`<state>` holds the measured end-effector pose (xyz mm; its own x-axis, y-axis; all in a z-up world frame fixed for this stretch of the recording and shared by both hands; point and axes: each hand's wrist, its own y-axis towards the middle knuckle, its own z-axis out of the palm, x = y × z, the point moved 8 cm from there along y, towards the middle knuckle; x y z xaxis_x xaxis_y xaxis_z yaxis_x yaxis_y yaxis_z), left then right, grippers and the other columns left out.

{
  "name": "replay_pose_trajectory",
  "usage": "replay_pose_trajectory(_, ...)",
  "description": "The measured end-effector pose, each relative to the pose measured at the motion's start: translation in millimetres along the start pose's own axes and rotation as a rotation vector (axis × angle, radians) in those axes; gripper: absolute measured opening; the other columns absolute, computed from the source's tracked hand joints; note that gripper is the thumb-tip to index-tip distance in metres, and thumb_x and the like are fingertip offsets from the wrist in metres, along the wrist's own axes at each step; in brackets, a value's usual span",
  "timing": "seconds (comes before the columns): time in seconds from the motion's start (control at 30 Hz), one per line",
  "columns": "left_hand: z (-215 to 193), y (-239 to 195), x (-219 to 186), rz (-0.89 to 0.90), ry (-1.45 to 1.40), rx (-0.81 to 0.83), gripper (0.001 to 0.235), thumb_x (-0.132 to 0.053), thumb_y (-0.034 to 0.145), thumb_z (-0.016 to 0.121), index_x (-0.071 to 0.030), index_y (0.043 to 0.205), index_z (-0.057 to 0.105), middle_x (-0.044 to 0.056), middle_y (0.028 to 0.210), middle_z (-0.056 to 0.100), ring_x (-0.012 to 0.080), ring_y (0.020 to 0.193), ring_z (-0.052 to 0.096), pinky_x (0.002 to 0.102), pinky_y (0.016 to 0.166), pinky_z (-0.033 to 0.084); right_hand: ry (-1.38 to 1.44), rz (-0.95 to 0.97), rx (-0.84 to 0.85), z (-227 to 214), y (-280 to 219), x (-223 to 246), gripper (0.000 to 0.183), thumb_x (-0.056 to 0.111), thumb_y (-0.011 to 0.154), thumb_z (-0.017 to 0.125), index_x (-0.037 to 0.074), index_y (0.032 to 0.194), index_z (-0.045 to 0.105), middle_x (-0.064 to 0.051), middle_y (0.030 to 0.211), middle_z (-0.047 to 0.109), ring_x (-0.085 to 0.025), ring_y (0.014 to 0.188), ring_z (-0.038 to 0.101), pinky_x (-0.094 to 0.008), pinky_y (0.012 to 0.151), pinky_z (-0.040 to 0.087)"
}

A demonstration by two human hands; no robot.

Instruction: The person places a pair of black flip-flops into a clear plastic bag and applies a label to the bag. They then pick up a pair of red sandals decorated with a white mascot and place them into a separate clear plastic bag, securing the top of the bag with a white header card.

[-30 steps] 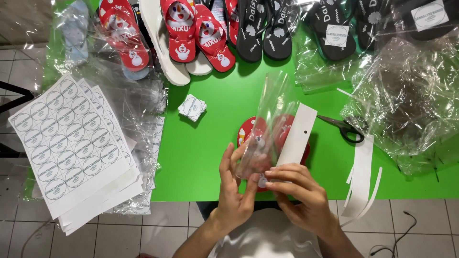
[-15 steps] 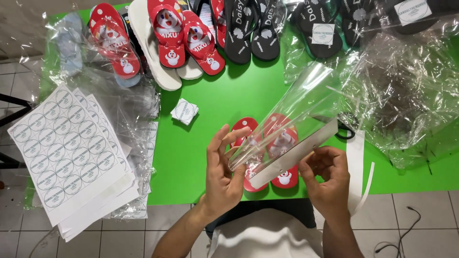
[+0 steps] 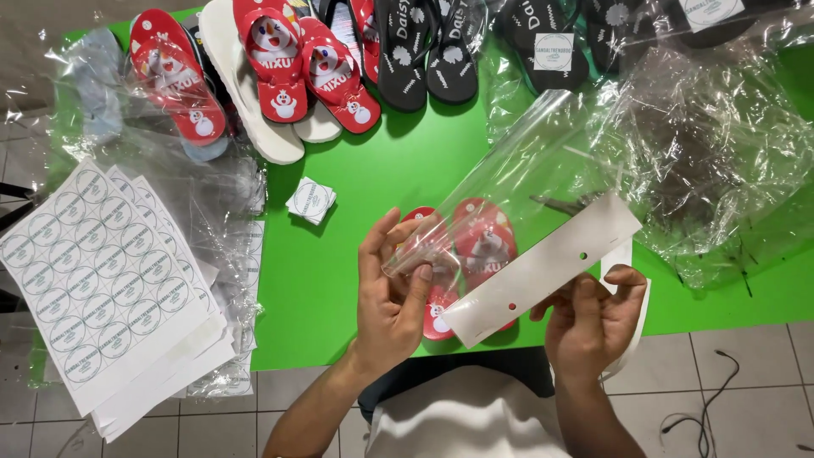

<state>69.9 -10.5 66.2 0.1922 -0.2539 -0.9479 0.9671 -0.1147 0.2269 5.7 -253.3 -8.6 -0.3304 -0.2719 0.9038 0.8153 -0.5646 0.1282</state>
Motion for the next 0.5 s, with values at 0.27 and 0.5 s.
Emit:
replay_pose_trajectory(0.27,3.9,4.0,-5.1,0.086,0.088,0.057,0.055,0.0,0.107,0.05,-0.003,0.156,0.024,0.021,0.146,0.052,0.0253,0.132,0.057,0.033,0.107,0.053,0.102,0.017,-0.001,-2.0,0.8,-9.0,0.065,-0.008,0.079,0.073,0.019,0.124,0.035,-0.011,0.102,0.069,-0.017,0.077,0.067,-0.035,0.049,0.06)
replay_pose_trajectory(0.5,6.1,7.2,-4.6,0.159,0.224,0.14,0.054,0.006,0.106,0.049,-0.005,0.154,0.028,0.022,0.144,0.055,0.0294,0.098,0.078,0.03,0.075,0.062,0.193,0.101,0.097,5.5,5.6,-14.5,0.066,-0.007,0.08,0.072,0.02,0.131,0.04,-0.01,0.113,0.067,-0.024,0.087,0.068,-0.037,0.06,0.058)
